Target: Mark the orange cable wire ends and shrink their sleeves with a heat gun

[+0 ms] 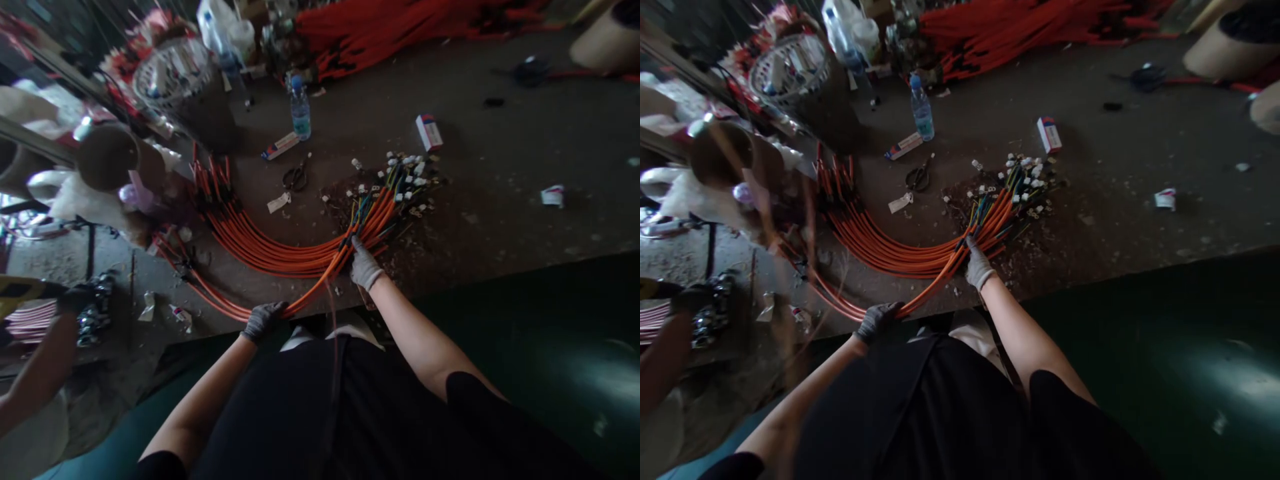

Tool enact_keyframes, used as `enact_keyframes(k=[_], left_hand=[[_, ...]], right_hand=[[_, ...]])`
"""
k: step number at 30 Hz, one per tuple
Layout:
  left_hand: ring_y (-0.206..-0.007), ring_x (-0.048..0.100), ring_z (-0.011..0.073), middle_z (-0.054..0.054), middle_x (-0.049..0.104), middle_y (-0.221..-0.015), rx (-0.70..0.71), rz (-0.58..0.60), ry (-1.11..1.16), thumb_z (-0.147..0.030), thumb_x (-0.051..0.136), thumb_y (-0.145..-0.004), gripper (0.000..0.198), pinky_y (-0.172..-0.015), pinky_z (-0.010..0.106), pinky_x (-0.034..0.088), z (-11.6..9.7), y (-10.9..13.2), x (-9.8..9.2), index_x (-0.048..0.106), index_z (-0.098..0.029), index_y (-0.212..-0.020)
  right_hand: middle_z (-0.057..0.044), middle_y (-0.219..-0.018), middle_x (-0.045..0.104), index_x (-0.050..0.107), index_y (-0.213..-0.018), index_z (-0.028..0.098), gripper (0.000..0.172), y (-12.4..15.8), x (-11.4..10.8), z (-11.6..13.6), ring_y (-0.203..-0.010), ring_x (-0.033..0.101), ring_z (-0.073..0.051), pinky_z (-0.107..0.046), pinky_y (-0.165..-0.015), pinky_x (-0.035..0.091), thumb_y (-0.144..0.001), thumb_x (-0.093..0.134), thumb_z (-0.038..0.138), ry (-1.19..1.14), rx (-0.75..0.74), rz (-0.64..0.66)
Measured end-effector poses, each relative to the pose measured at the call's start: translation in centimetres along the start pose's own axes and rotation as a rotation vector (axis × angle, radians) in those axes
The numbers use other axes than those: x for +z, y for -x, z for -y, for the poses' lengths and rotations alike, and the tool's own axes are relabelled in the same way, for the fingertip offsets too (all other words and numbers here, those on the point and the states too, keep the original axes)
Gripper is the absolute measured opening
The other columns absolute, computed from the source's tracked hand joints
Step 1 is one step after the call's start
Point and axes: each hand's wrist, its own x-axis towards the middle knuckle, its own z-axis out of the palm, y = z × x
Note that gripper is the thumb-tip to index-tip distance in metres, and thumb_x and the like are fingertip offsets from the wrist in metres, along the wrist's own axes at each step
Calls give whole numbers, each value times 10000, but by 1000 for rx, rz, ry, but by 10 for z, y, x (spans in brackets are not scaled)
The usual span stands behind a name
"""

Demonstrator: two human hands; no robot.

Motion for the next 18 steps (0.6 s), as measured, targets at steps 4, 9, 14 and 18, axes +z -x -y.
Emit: enact_keyframes(k=[4,9,14,18], left_hand=[[-883,733,244,124,764,-980,-40,137,-56,-289,550,-932,293,-772,311,542,-6,-12,-4,692,-175,-1162],[-913,730,251,115,764,-1022,35,244,-74,-277,577,-899,334,-784,304,531,-53,-55,-10,693,-199,-1202],[-1059,705,269,121,725,-1181,89,247,-10,-443,555,-936,531,-856,305,519,-124,-88,1,543,-239,-1426],[-1040,711,325,160,741,-1079,24,239,-17,-503,507,-955,542,-841,359,511,-138,-86,-1,553,-231,-1422]], right_hand=[[49,-579,600,573,-783,222,349,30,-6,-7,-649,674,-169,-322,-665,611,-697,839,431,-117,-45,15],[54,-714,682,645,-917,246,341,70,-34,-38,-792,701,-155,-296,-809,587,-681,850,383,-178,-183,-68],[19,-721,698,642,-904,246,335,68,-81,-50,-795,695,-183,-326,-771,595,-738,778,502,-137,-130,-150],[18,-680,678,590,-858,235,412,54,-131,-16,-717,683,-187,-344,-696,598,-725,772,580,-42,-68,-119]])
